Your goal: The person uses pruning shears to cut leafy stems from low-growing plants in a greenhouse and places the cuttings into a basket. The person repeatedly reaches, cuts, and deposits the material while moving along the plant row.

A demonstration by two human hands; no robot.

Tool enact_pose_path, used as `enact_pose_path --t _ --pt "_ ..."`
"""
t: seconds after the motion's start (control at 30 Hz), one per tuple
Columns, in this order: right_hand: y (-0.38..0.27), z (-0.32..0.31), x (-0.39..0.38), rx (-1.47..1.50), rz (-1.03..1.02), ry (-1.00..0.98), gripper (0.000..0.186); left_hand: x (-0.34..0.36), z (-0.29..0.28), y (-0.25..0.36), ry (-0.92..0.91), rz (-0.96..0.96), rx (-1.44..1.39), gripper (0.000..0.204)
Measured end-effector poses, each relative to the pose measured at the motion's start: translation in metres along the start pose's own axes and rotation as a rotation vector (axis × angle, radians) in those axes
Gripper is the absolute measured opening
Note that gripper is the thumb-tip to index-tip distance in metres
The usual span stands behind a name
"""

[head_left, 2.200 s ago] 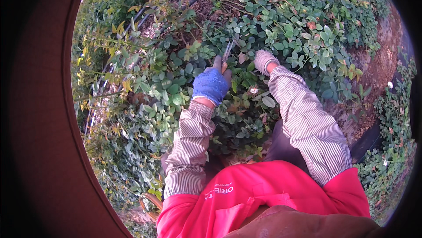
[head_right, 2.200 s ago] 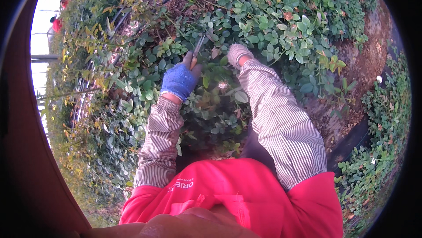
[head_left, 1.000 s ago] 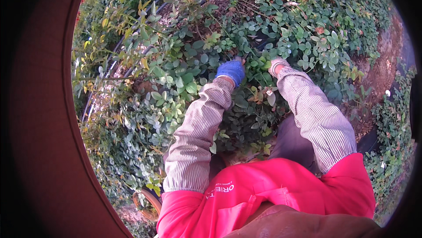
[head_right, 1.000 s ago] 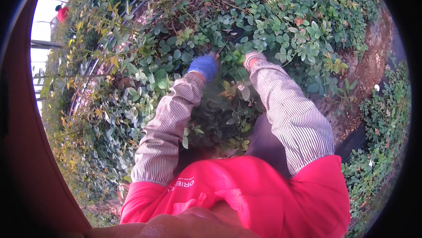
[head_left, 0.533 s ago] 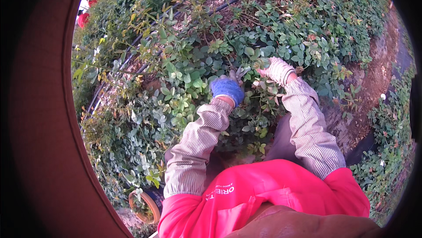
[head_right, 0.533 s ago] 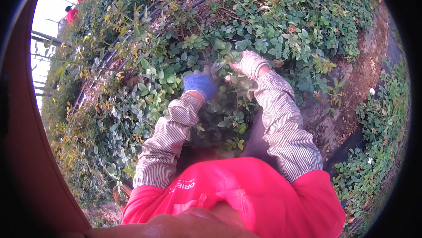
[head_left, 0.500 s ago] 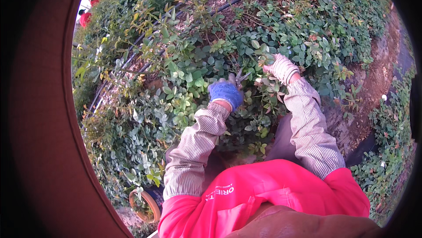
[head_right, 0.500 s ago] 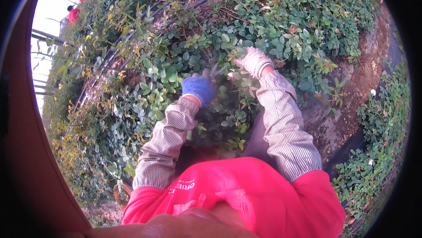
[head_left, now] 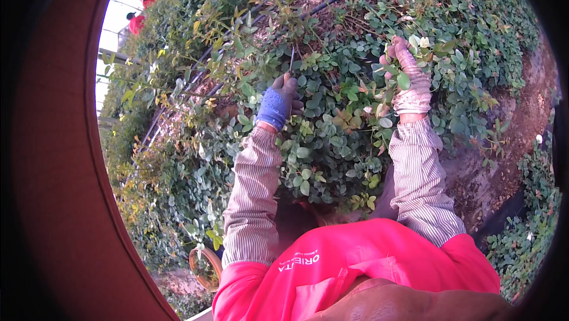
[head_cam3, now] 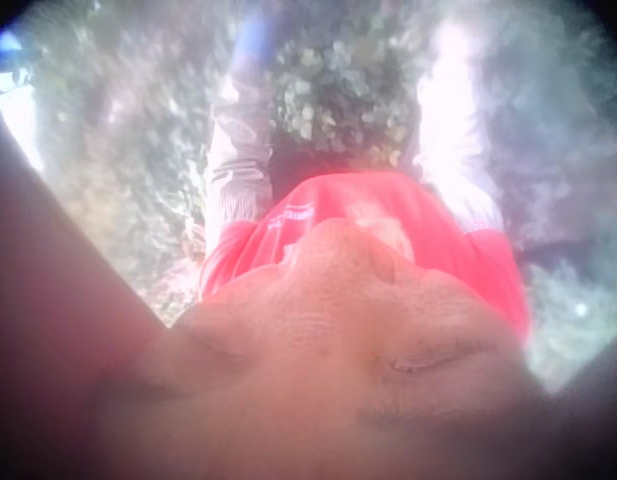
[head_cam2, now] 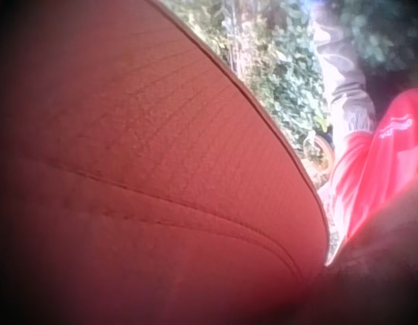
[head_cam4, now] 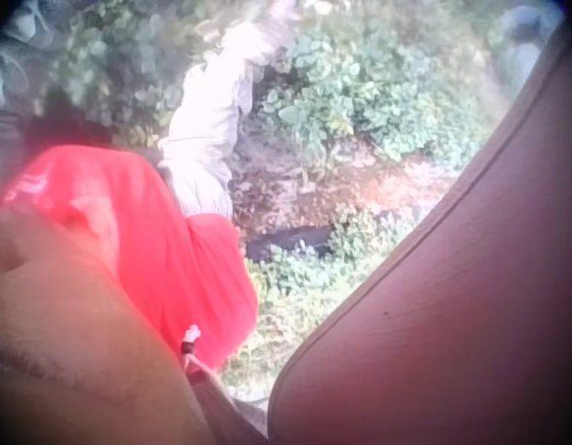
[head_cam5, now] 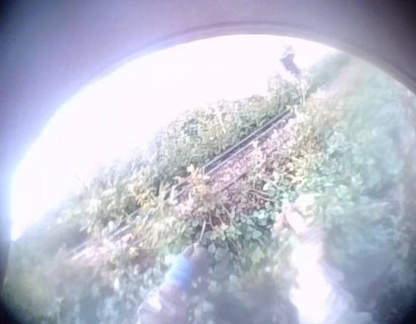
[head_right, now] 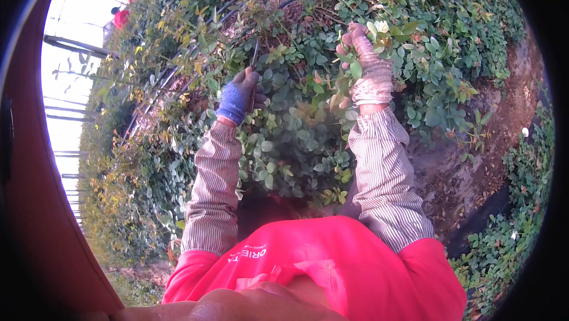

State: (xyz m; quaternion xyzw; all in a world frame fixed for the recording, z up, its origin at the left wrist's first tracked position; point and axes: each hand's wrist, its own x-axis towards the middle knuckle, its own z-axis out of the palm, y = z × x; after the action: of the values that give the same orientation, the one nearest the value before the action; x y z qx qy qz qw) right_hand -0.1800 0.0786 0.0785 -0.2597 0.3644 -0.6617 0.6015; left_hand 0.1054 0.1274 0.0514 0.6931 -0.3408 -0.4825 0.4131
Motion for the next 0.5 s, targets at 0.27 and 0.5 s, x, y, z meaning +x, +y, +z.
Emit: enact_pose_path --t 0.27,0.5 --pt "-0.007 -0.01 -0.001 -0.092 0.074 -0.094 0.033 0.125 0.033 0.008 0.022 -0.205 0.165 0.049" --pt "-0.001 -0.011 0.008 -0.07 0.126 -0.093 0.029 0.145 0.036 -0.011 -0.026 0.006 0.628 0.041"
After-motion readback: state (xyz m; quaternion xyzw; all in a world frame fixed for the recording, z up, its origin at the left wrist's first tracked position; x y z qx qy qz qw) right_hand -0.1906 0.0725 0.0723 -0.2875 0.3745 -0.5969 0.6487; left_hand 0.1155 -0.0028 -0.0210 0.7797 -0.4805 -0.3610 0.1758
